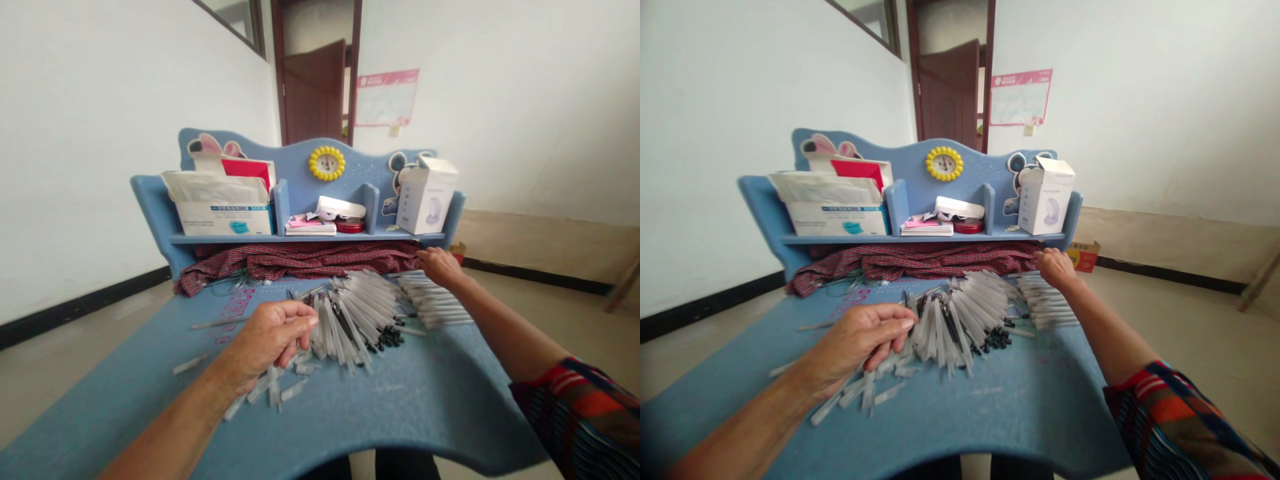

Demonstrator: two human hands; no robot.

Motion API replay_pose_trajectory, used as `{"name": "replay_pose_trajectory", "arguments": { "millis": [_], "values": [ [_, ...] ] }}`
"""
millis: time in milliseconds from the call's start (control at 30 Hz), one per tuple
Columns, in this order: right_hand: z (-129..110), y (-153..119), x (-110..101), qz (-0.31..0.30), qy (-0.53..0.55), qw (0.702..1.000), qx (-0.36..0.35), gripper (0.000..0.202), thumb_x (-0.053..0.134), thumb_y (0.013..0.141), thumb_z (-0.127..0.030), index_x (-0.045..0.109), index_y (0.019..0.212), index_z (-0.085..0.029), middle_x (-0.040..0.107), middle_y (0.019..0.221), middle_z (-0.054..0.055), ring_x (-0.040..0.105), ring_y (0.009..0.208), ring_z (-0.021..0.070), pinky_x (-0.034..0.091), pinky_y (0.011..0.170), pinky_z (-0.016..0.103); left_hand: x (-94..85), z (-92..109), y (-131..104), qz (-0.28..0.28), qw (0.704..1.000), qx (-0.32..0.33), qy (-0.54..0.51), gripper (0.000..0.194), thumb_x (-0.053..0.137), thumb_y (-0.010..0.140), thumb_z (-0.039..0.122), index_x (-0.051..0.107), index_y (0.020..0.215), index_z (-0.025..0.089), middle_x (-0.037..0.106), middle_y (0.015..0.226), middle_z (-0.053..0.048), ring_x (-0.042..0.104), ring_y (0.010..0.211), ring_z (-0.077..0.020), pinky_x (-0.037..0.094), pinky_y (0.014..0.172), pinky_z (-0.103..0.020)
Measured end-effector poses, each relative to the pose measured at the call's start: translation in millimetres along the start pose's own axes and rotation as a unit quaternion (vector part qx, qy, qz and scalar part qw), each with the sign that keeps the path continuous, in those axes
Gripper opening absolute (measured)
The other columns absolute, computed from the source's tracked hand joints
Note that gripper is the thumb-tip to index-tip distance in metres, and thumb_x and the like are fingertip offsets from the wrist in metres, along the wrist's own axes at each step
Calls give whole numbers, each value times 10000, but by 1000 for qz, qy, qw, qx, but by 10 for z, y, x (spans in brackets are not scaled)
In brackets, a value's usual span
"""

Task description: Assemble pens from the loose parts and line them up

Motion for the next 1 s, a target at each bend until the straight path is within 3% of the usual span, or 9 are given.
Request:
{"name": "replay_pose_trajectory", "arguments": {
  "millis": [200,333,700,1000],
  "values": [
    [138,-136,230,0,25,998,54,320,388,907,-252,681,1023,-192,679,1017,134,629,889,231,414,694,301,34,12,1,-8,1000,3,20,264,585,734,373,608,818,124,580,532,19,363,298,-34,214,350,-167],
    [136,-211,172,8,41,997,67,324,391,894,-267,692,990,-197,701,964,133,646,828,233,407,653,298,71,12,3,-15,999,3,32,251,577,720,371,607,784,131,579,525,20,364,287,-36,217,343,-168],
    [-775,-496,-281,43,163,981,-100,284,430,859,-280,701,861,-196,714,873,52,630,823,168,388,689,228,1,45,-15,21,999,17,25,225,583,725,331,610,778,114,570,529,23,375,303,-25,229,352,-152],
    [-1187,-754,-456,18,233,949,-213,223,485,833,-239,700,807,-187,701,780,24,619,714,136,383,654,212,3,10,-7,22,999,16,43,204,594,725,328,613,769,130,568,523,29,369,298,-33,233,332,-159]
  ]
}}
Point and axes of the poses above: each hand's wrist, its own y-axis towards the middle knuckle, its own x-axis out of the palm, z = x × y, the point moved 9 cm from there along y, towards the middle knuckle
